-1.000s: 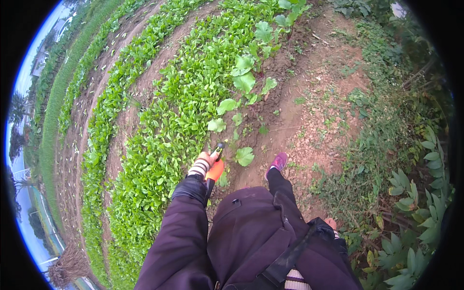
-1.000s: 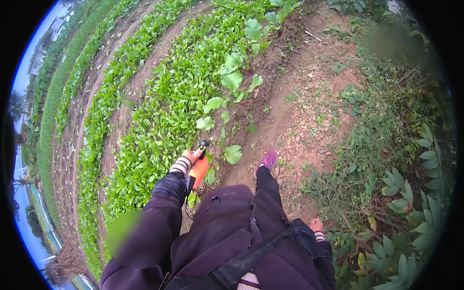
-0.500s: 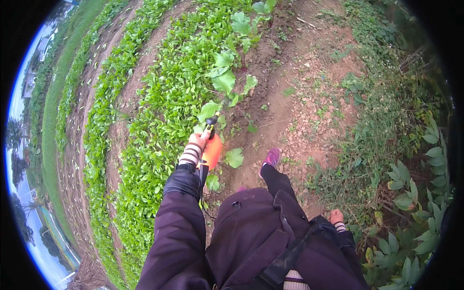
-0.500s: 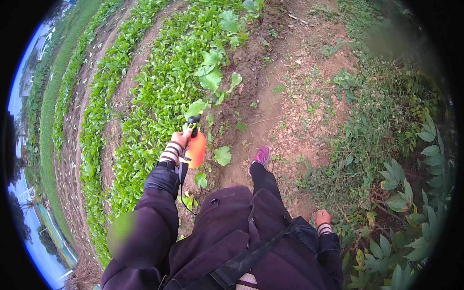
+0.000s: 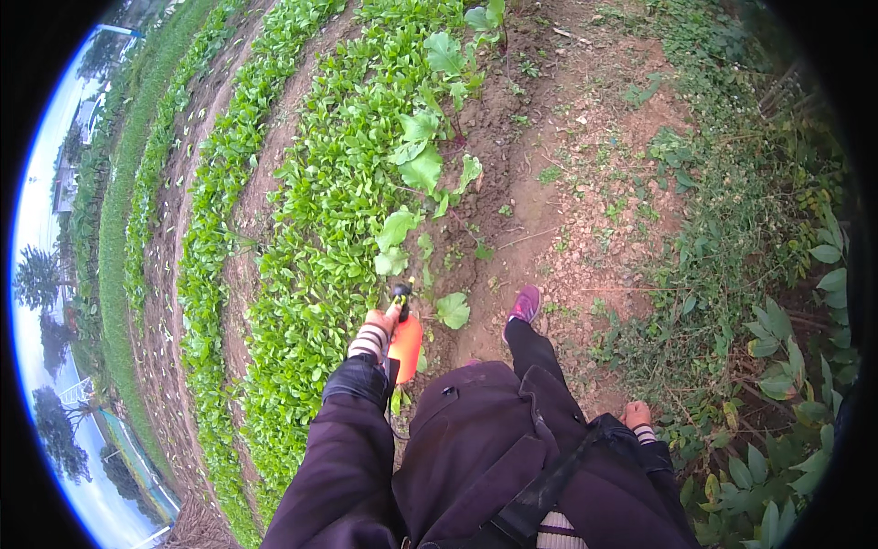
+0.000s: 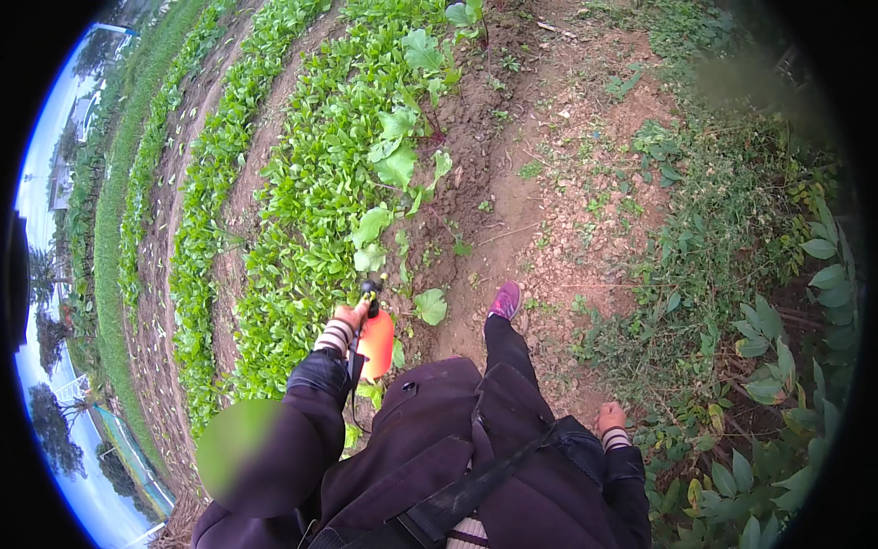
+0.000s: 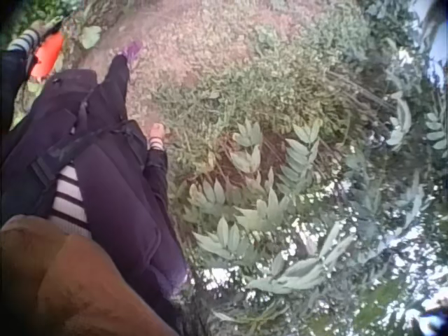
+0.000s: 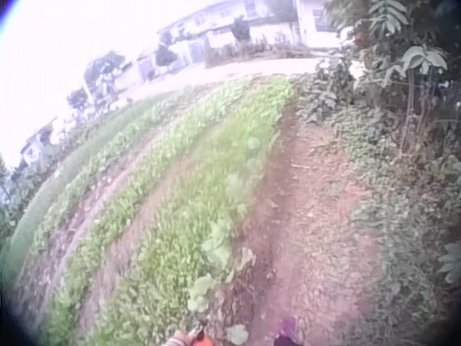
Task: The person walks through a garden and sprays rows of leafy plants with a handheld orange spray bottle. They move along the rows, aiming the nozzle at the foliage and ground, then pause briefly to adjust the nozzle before continuing.
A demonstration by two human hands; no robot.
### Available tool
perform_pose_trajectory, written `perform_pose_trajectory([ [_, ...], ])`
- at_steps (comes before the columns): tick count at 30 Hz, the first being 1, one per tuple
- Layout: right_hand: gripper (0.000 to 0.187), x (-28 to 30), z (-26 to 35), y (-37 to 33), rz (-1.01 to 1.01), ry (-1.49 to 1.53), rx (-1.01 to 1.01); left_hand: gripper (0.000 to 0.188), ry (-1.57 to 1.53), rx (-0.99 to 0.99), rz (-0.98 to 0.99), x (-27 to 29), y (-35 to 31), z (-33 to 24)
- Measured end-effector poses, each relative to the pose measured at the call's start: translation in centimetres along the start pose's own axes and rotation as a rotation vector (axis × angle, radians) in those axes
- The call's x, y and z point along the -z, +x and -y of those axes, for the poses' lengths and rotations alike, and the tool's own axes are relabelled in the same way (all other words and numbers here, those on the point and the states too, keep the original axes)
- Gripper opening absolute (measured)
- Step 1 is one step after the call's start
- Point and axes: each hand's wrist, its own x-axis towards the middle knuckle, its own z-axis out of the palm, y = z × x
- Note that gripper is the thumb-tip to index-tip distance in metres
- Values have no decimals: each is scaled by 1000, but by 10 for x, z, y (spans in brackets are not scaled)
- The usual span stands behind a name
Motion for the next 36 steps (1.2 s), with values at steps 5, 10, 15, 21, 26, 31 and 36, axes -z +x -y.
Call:
perform_pose_trajectory([
  [5, 14, -1, 3, 6, -22, 76, 38, 46, 106, 19, 27, -7, -21, -11],
  [10, 14, 9, 6, 28, 5, 77, 60, 39, 119, -128, 93, -11, -25, -47],
  [15, 12, 25, 17, 43, -50, 123, 34, 47, 95, -199, 66, -9, -11, -96],
  [21, 11, 54, 35, 55, -95, 245, 33, 45, 85, -279, 48, 0, -2, -159],
  [26, 11, 67, 59, 70, -94, 231, 16, 45, 68, -210, 18, 20, 13, -210],
  [31, 10, 71, 77, 78, -130, 228, 54, 46, 100, -151, -27, 32, 39, -247],
  [36, 10, 78, 105, 91, -155, 206, 58, 46, 59, -78, -54, 34, 67, -279],
])
